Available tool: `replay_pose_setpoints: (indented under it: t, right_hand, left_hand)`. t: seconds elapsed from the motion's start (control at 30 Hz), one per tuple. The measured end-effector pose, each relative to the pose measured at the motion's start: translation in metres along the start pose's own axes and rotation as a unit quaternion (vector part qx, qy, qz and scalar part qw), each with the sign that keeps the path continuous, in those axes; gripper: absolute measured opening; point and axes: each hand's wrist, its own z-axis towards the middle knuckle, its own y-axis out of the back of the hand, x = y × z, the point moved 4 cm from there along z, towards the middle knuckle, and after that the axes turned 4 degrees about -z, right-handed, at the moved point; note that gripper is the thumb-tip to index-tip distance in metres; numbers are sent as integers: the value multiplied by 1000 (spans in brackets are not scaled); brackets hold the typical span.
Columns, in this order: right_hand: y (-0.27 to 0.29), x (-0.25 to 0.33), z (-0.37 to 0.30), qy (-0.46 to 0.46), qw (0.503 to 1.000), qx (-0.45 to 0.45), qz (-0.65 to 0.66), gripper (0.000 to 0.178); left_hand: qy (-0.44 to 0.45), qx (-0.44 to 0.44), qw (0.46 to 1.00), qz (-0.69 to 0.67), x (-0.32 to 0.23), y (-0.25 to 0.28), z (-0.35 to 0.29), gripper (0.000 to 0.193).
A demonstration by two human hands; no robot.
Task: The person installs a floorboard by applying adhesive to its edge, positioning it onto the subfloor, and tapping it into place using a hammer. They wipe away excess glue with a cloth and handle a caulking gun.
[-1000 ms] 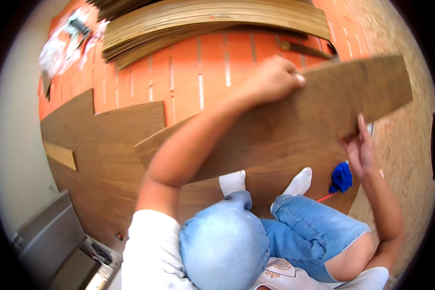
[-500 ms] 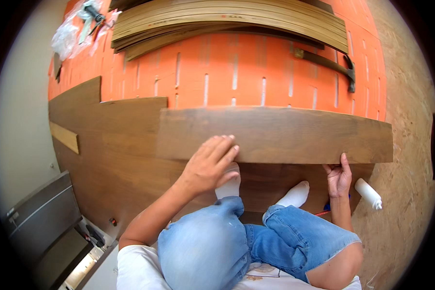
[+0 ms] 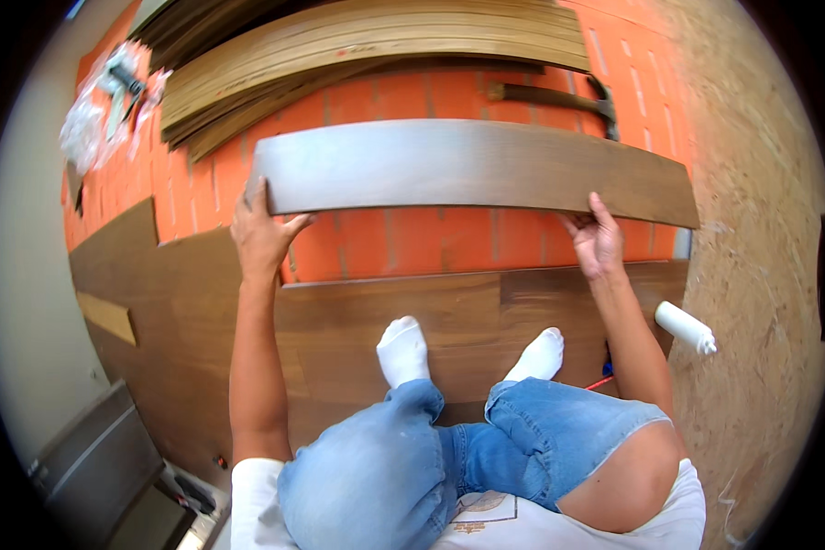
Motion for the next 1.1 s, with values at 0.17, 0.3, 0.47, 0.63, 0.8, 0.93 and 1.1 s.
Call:
replay_pose_setpoints:
  t: [0.17, 0.3, 0.47, 0.63, 0.8, 0.93, 1.1]
  right_hand:
    - [14, 10, 16, 6, 1000, 29, -11, 29]
    - [6, 30, 50, 34, 998, 50, -2, 31]
    - [9, 49, 113, 35, 994, 104, -20, 22]
    - [11, 46, 137, 27, 996, 79, -18, 18]
    - [19, 43, 136, 19, 996, 41, -73, 29]
    - [-2, 55, 118, -18, 975, -12, -222, 45]
    - [3, 57, 112, -35, 961, -45, -270, 52]
  left_hand:
    - [-24, -6, 1000, 16, -7, -23, -1, 106]
    - [-21, -11, 1000, -7, -13, -41, 17, 104]
    - [-34, -21, 999, -7, -26, -68, 49, 97]
    - [-50, -46, 998, -2, -12, -95, 67, 100]
    - [-26, -47, 999, -5, -35, -102, 63, 107]
    - [-8, -37, 999, -19, -38, -91, 56, 104]
    - [-15, -26, 999, -20, -40, -96, 55, 99]
